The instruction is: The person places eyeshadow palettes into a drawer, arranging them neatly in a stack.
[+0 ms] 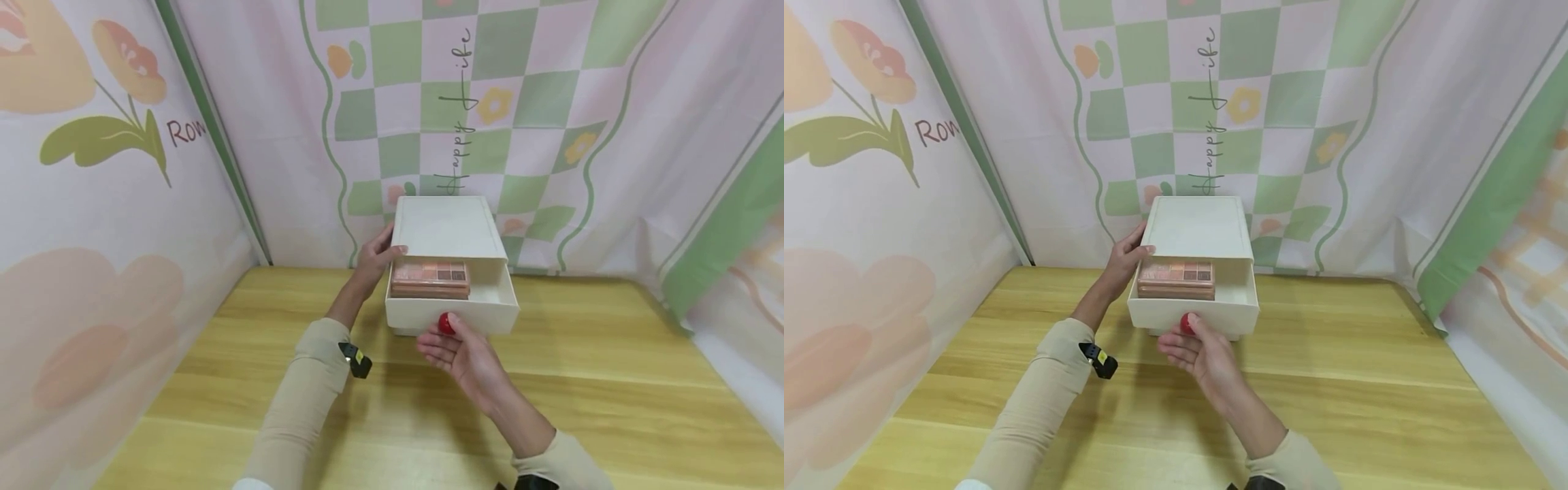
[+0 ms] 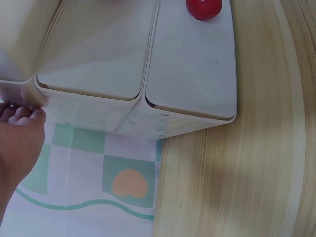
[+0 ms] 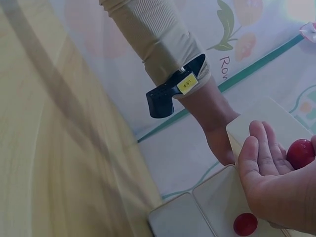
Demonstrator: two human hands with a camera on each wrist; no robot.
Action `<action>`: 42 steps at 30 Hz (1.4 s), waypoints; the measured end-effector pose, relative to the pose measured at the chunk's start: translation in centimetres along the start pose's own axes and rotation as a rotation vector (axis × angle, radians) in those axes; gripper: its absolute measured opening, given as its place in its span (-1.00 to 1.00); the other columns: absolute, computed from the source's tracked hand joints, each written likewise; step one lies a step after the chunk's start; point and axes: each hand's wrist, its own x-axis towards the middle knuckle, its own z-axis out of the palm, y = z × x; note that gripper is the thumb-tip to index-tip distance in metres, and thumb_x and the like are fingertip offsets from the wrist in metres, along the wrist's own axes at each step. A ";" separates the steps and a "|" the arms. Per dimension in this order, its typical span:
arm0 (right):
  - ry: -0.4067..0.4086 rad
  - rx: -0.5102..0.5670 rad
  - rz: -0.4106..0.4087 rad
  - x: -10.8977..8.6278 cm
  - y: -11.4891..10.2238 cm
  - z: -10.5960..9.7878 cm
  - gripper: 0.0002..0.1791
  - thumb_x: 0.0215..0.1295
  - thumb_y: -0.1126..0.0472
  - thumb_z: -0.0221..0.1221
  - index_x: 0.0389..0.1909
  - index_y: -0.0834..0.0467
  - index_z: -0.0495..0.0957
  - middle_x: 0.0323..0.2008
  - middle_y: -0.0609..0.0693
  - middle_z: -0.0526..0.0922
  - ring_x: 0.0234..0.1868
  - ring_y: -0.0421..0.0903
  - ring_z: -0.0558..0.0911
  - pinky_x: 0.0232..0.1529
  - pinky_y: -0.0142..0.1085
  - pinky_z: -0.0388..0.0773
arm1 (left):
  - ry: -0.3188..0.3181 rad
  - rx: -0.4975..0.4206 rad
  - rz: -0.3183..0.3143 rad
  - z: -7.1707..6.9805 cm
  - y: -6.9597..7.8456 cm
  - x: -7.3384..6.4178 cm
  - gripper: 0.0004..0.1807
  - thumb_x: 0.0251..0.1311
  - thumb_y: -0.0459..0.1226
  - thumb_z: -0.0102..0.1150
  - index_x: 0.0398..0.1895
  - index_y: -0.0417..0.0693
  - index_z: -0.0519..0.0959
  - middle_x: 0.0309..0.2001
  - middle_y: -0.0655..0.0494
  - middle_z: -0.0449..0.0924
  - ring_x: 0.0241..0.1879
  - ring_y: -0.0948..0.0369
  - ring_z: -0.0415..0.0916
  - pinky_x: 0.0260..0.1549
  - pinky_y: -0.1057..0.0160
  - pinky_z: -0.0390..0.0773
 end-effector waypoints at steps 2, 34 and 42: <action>0.018 0.001 0.003 0.4 0.0 0.0 -0.60 0.64 -0.05 -0.19 -0.15 0.07 0.56 -0.24 -0.14 0.81 -0.12 -0.20 0.79 0.06 -0.36 0.72 | -0.002 -0.002 0.007 0.0 -0.1 0.0 -0.16 0.25 -0.28 0.15 0.61 -0.03 0.10 0.62 -0.06 0.10 0.58 0.02 0.16 0.58 0.07 0.23; 0.175 -0.106 -0.031 6.8 -1.0 -1.7 -0.47 0.62 -0.15 -0.23 -0.01 0.22 0.48 -0.34 -0.22 0.80 -0.19 -0.27 0.79 0.00 -0.42 0.73 | 0.003 0.041 -0.007 0.0 -0.2 0.1 -0.15 0.26 -0.22 0.15 0.62 0.01 0.09 0.63 -0.04 0.08 0.59 0.02 0.15 0.58 0.07 0.23; 0.178 -0.125 -0.012 7.7 -1.1 -2.1 -0.43 0.61 -0.20 -0.22 0.00 0.22 0.48 -0.33 -0.22 0.80 -0.18 -0.28 0.78 0.05 -0.40 0.73 | 0.009 0.066 -0.007 0.0 0.0 0.0 -0.17 0.28 -0.18 0.14 0.62 0.04 0.09 0.63 -0.01 0.08 0.59 0.04 0.14 0.57 0.06 0.24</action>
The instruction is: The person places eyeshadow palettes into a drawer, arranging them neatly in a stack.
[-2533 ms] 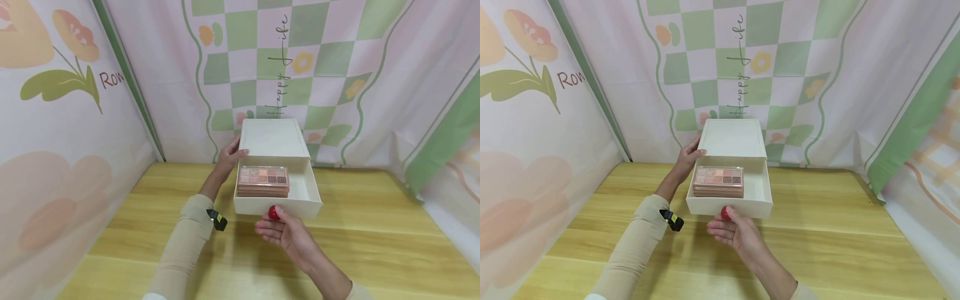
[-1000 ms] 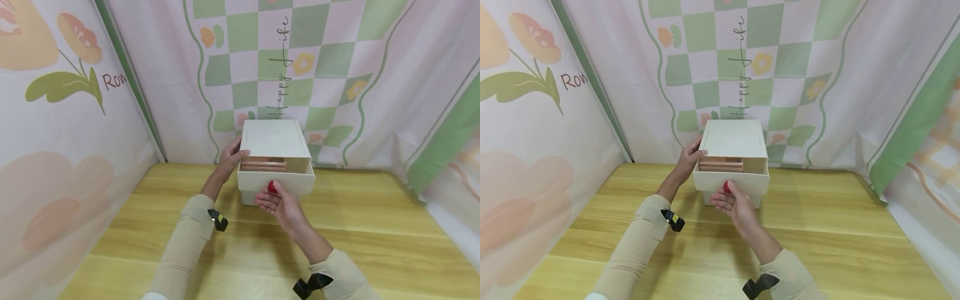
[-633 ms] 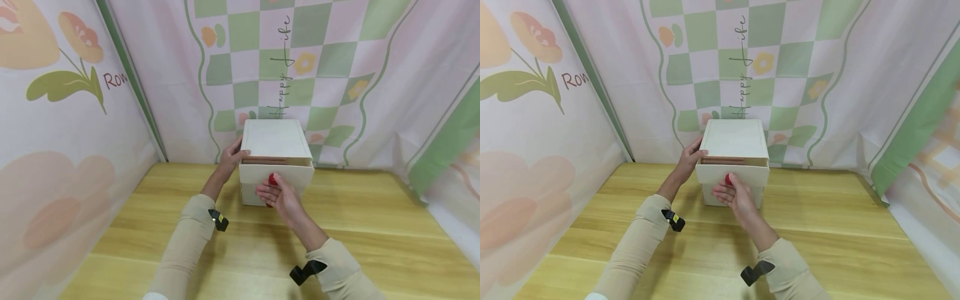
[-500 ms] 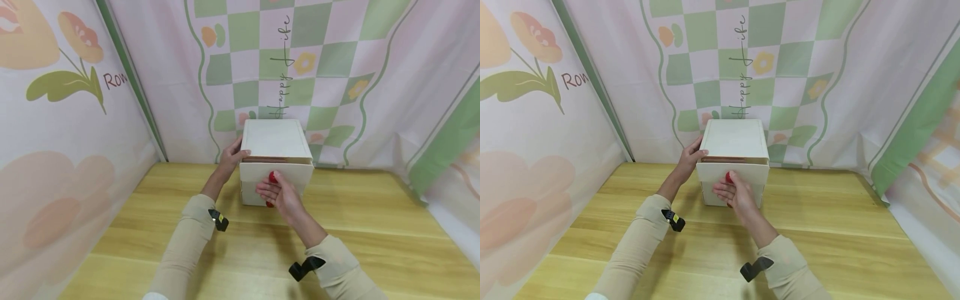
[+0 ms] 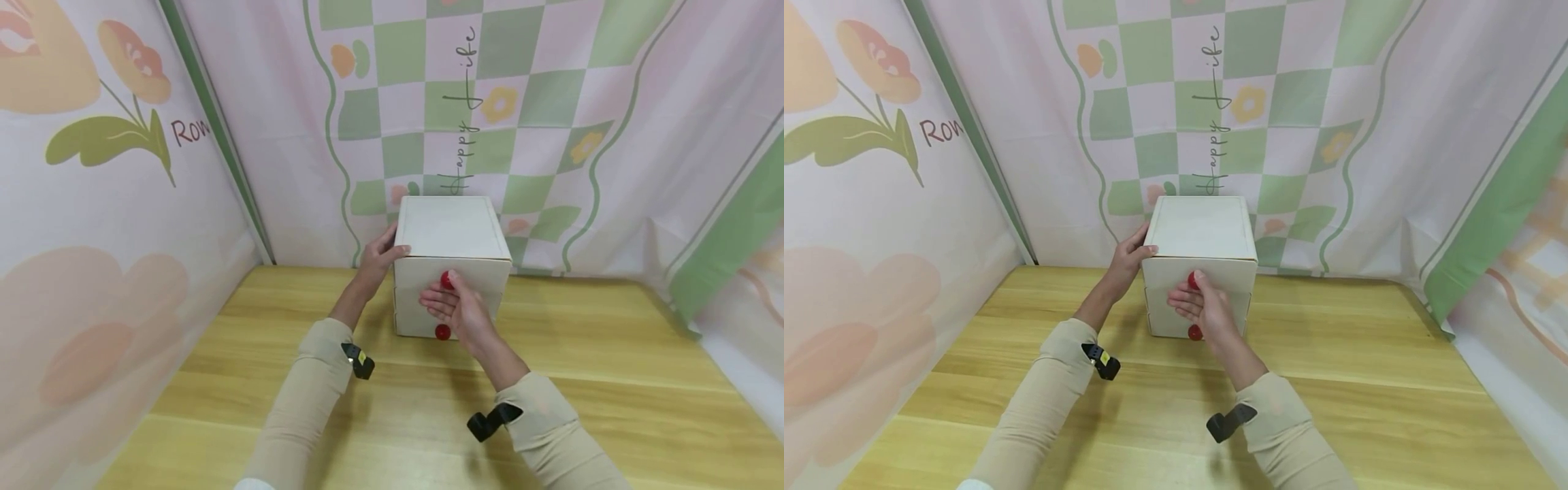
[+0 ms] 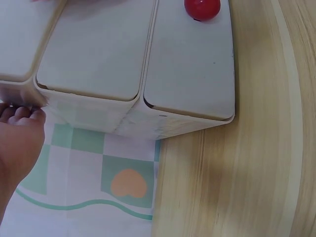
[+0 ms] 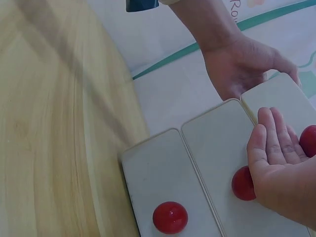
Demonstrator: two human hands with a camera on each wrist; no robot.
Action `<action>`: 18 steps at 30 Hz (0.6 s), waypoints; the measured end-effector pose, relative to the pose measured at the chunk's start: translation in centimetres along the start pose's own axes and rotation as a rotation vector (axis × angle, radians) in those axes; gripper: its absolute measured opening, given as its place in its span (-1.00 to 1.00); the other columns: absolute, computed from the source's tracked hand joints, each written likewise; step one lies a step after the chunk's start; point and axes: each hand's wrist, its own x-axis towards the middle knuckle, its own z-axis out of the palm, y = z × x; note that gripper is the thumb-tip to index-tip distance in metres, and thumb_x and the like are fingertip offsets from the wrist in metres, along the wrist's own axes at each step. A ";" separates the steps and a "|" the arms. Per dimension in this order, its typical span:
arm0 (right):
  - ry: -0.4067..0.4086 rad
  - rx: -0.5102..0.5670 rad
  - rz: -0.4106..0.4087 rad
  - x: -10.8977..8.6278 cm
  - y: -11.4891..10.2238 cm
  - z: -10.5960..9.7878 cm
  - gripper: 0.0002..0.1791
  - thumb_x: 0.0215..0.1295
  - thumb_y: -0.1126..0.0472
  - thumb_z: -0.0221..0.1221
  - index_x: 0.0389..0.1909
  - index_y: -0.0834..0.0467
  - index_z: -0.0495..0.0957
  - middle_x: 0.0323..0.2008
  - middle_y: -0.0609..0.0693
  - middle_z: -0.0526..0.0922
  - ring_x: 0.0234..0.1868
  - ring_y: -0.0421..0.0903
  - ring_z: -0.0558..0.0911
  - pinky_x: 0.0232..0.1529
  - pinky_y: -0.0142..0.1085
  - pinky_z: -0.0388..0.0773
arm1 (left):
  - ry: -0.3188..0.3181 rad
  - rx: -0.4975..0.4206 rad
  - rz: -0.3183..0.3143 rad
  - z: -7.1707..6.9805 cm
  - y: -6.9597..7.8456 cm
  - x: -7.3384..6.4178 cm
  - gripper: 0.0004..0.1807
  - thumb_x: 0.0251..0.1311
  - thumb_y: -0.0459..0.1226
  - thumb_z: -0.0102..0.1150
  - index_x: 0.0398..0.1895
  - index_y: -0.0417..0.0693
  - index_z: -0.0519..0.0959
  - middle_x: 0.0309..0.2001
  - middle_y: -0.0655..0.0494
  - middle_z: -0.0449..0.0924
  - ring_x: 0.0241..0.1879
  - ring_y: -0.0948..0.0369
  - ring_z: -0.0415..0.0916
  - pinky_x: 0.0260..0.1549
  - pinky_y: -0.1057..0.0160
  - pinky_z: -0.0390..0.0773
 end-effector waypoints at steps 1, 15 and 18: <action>-0.003 -0.001 -0.001 0.0 0.0 -0.1 -0.43 0.60 -0.20 -0.22 0.01 0.22 0.48 -0.32 -0.22 0.80 -0.17 -0.28 0.78 0.06 -0.41 0.72 | -0.001 0.001 0.001 0.0 0.0 0.0 -0.17 0.29 -0.18 0.13 0.62 0.04 0.09 0.63 -0.01 0.08 0.60 0.03 0.13 0.58 0.05 0.23; -0.041 -0.414 -0.098 -1.5 0.6 -3.1 -0.32 0.63 -0.11 -0.20 0.26 0.45 0.42 -0.11 0.07 0.80 -0.14 -0.33 0.75 0.06 -0.40 0.72 | -0.012 0.063 0.005 -1.2 -0.4 -1.1 -0.31 0.47 -0.06 -0.06 0.59 -0.08 0.16 0.60 -0.05 0.16 0.59 0.01 0.15 0.59 0.02 0.22; -0.023 -0.715 -0.185 -2.9 0.7 -6.0 -0.49 0.62 0.03 -0.10 0.14 0.40 0.55 -0.03 0.24 0.78 -0.07 -0.15 0.76 0.07 -0.22 0.74 | 0.047 0.254 0.020 -2.5 -1.4 -2.3 -0.39 0.53 0.00 -0.16 0.50 -0.11 0.31 0.51 -0.09 0.34 0.53 -0.03 0.27 0.55 -0.06 0.28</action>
